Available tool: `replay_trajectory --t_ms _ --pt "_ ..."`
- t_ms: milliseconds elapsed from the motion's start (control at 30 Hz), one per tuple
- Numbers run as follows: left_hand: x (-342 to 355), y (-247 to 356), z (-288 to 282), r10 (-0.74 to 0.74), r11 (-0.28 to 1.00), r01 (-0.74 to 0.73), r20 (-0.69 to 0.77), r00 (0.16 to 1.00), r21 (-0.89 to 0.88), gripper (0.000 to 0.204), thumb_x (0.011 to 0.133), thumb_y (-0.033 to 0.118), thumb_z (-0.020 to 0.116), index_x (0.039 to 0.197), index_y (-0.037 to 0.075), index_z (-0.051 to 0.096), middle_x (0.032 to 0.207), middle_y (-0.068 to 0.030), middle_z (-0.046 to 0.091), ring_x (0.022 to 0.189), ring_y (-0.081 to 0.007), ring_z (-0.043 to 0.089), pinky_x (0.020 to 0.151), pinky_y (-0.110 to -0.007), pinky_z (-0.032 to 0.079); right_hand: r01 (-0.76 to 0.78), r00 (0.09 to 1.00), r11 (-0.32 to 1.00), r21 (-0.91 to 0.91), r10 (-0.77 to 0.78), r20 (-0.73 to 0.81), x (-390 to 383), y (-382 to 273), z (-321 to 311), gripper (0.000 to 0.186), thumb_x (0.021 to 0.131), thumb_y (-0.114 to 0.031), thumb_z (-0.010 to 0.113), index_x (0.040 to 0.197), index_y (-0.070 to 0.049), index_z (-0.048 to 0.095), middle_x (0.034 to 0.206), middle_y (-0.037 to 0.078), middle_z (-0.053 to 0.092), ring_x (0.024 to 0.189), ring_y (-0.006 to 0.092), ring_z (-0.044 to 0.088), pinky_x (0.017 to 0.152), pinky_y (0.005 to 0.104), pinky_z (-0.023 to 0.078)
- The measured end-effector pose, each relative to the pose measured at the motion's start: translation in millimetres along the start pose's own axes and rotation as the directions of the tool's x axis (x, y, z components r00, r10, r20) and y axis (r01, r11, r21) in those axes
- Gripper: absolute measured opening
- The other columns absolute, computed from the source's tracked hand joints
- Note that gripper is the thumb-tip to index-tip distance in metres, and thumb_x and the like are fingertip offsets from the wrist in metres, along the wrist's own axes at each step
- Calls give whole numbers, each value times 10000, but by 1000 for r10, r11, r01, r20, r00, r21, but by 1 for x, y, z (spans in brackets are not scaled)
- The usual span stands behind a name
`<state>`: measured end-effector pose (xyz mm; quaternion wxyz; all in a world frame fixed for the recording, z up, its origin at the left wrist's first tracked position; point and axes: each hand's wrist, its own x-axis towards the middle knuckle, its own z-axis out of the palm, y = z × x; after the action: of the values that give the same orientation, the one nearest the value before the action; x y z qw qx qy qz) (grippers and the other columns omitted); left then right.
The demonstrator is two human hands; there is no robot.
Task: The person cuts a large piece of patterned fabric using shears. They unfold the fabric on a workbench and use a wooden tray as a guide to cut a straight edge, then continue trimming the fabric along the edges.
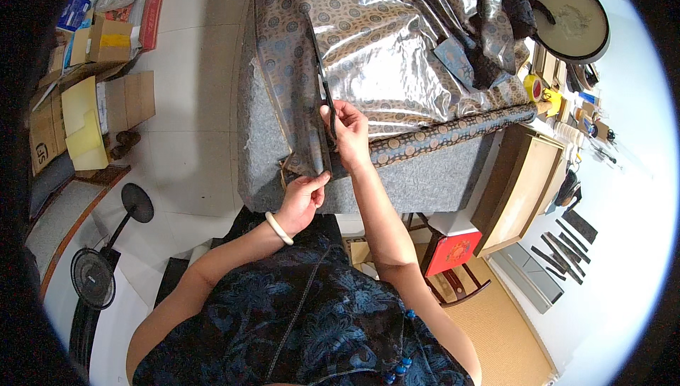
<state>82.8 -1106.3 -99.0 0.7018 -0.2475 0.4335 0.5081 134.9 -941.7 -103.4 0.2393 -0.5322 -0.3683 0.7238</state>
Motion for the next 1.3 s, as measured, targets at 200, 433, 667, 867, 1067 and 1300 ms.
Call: replay_trajectory --t_ms 200,433,667,867,1067,1300 --pt "0 -1 -1 5 1000 -5 21 1000 18 290 884 194 781 699 100 579 616 -10 577 505 -102 497 494 -248 378 -13 1000 999 -29 14 16 7 -3 0 236 905 -231 770 1020 -38 697 754 -95 620 635 -9 486 572 169 346" --pt "1 -1 -3 5 1000 -5 39 999 14 299 881 195 782 680 108 578 610 -2 573 498 -99 495 490 -246 376 -14 1000 1000 -25 14 9 15 -6 7 250 908 -248 763 1027 -41 689 736 -85 608 590 -4 469 526 177 328" --pt "-1 0 -2 -13 1000 12 31 999 23 320 880 193 781 653 110 573 597 0 568 490 -100 492 487 -251 371 34 999 999 -8 -34 -4 25 -6 17 242 910 -259 751 1010 -51 677 682 -81 555 502 7 408 463 186 281" --pt "0 -1 -3 -8 1000 7 44 999 22 335 882 198 779 635 112 569 589 -1 569 492 -98 491 488 -253 368 22 1000 1000 20 -22 14 31 -7 23 218 919 -245 741 1007 -55 677 693 -79 564 511 6 413 467 185 285" --pt "-2 2 -4 -44 999 42 49 998 31 328 887 201 775 642 107 579 595 -2 574 496 -95 488 492 -249 369 13 1000 998 64 -15 26 39 -7 28 192 932 -259 726 972 -79 670 716 -79 566 536 -1 425 480 176 291" --pt "0 6 -9 -98 995 95 102 990 37 277 946 150 686 695 68 604 613 -13 561 530 -106 475 519 -265 354 29 999 996 84 -31 24 43 -4 34 210 932 -283 728 969 -84 673 686 -92 544 534 -11 414 479 174 281"
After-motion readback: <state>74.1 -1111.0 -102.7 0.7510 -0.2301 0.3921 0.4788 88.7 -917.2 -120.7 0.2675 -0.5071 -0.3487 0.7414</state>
